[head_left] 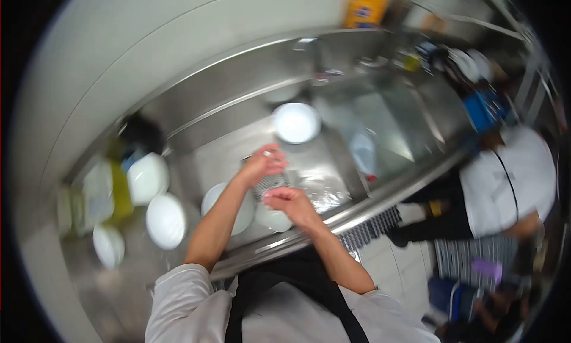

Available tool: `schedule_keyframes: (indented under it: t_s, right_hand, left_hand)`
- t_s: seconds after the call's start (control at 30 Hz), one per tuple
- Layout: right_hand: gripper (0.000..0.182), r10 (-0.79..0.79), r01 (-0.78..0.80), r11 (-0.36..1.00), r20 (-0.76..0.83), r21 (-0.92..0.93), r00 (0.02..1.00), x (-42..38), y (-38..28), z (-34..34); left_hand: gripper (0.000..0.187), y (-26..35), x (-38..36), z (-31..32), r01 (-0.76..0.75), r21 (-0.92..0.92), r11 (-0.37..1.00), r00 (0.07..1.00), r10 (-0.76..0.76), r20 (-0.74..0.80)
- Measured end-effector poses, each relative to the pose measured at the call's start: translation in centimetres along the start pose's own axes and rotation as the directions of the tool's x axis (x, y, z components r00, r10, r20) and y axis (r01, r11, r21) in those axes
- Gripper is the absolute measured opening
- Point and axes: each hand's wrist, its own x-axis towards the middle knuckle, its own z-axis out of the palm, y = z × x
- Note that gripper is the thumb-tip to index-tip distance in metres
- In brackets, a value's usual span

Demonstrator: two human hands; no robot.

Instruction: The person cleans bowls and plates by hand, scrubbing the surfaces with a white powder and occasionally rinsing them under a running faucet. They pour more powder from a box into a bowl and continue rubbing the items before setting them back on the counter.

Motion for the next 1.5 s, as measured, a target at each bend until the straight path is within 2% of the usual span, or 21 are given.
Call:
schedule_keyframes:
  t_s: [0.07,0.23,0.3,0.5,0.57,0.6,0.63,0.67,0.73,0.8,0.87,0.9,0.93,1.0,1.03,1.07,1.13,1.2,1.3,1.4,1.5]
  right_hand:
    - [0.023,-0.017,0.009,0.998,0.128,0.063,0.992,2.7,2.7,1.2]
    - [0.028,0.095,-0.205,0.87,0.256,0.448,0.962,6.0,1.8,9.2]
    - [0.028,0.156,-0.409,0.695,0.431,0.592,0.889,5.6,-1.5,14.7]
    - [0.027,-0.183,-0.075,0.872,0.465,0.484,0.866,7.5,-1.3,28.5]
    - [0.029,-0.177,0.251,0.954,0.369,-0.163,0.912,9.6,4.5,31.3]
    - [0.03,-0.016,0.484,0.686,0.653,-0.544,0.757,12.3,8.3,31.8]
    - [0.032,0.284,0.725,0.236,0.759,-0.648,0.586,14.4,10.9,32.2]
    - [0.032,0.289,0.721,0.228,0.752,-0.655,0.592,14.3,11.6,32.6]
    - [0.033,-0.214,0.535,0.454,0.496,-0.712,0.841,13.2,12.6,32.7]
    - [0.03,-0.179,0.492,0.345,0.458,-0.8,0.871,13.5,13.0,33.4]
    - [0.03,-0.031,0.421,0.003,0.421,-0.907,0.907,13.1,14.2,34.7]
    - [0.033,-0.15,0.41,0.051,0.399,-0.911,0.904,13.1,16.8,35.4]
    - [0.033,0.056,0.642,-0.239,0.65,-0.729,0.758,13.5,17.0,36.5]
    - [0.025,0.14,0.558,0.189,0.585,-0.808,0.799,14.5,23.1,35.4]
    - [0.023,0.109,0.767,0.132,0.778,-0.628,0.619,12.4,19.6,34.3]
    - [0.023,0.107,0.749,0.127,0.76,-0.65,0.642,10.7,16.8,34.3]
    - [0.029,0.245,0.528,-0.38,0.468,-0.759,0.849,9.0,12.8,34.2]
    - [0.026,0.029,0.438,-0.374,0.462,-0.817,0.886,10.2,16.1,33.6]
    - [0.016,-0.329,0.489,0.244,0.403,-0.838,0.854,12.1,20.3,33.3]
    - [0.013,-0.053,0.519,0.24,0.523,-0.82,0.851,8.3,18.7,34.6]
    - [0.012,-0.018,0.438,-0.011,0.438,-0.899,0.899,9.3,19.1,32.0]
  left_hand:
    - [0.042,1.4,-7.9,-3.1,0.011,0.294,0.956,0.994,-0.044,0.103]
    - [0.043,1.1,-25.1,-13.0,-0.089,0.17,0.981,0.912,0.149,-0.383]
    - [0.042,-0.8,-30.7,-16.1,-0.1,0.131,0.986,0.85,0.153,-0.504]
    - [0.046,-4.3,-36.8,-19.2,-0.064,0.037,0.997,0.757,0.073,-0.65]
    - [0.047,-4.5,-36.7,-20.4,-0.133,-0.086,0.987,0.766,0.047,-0.641]
    - [0.048,-4.9,-36.6,-21.5,-0.19,-0.204,0.96,0.784,0.024,-0.62]
    - [0.055,-5.4,-36.3,-23.2,-0.214,-0.27,0.939,0.795,0.007,-0.607]
    - [0.055,-5.1,-36.2,-24.4,-0.214,-0.276,0.937,0.801,0.006,-0.599]
    - [0.055,-4.9,-35.3,-26.6,-0.169,-0.345,0.923,0.759,-0.102,-0.643]
    - [0.056,-5.1,-34.0,-29.9,-0.124,-0.39,0.912,0.823,-0.126,-0.554]
    - [0.057,-6.0,-31.9,-33.0,-0.067,-0.426,0.902,0.879,-0.149,-0.454]
    - [0.06,-6.3,-30.7,-34.2,-0.138,-0.455,0.88,0.927,-0.047,-0.373]
    - [0.062,-6.3,-29.8,-35.2,-0.211,-0.49,0.846,0.953,0.067,-0.295]
    - [0.058,-5.4,-29.1,-36.0,-0.201,-0.423,0.883,0.951,0.071,-0.302]
    - [0.054,-5.5,-29.2,-36.5,-0.156,-0.329,0.931,0.934,0.031,-0.355]
    - [0.05,-5.4,-29.3,-37.1,-0.106,-0.227,0.968,0.912,0.003,-0.411]
    - [0.047,-5.3,-29.3,-37.3,-0.087,-0.186,0.979,0.936,0.016,-0.352]
    - [0.047,-4.7,-30.1,-36.4,-0.038,-0.023,0.999,0.96,0.03,-0.28]
    - [0.054,-5.7,-29.9,-35.9,-0.103,-0.046,0.994,0.969,0.09,-0.232]
    - [0.062,-5.2,-31.0,-35.4,-0.12,-0.023,0.992,0.951,0.108,-0.29]
    - [0.065,-6.4,-31.0,-35.4,-0.122,-0.113,0.986,0.976,0.099,-0.194]
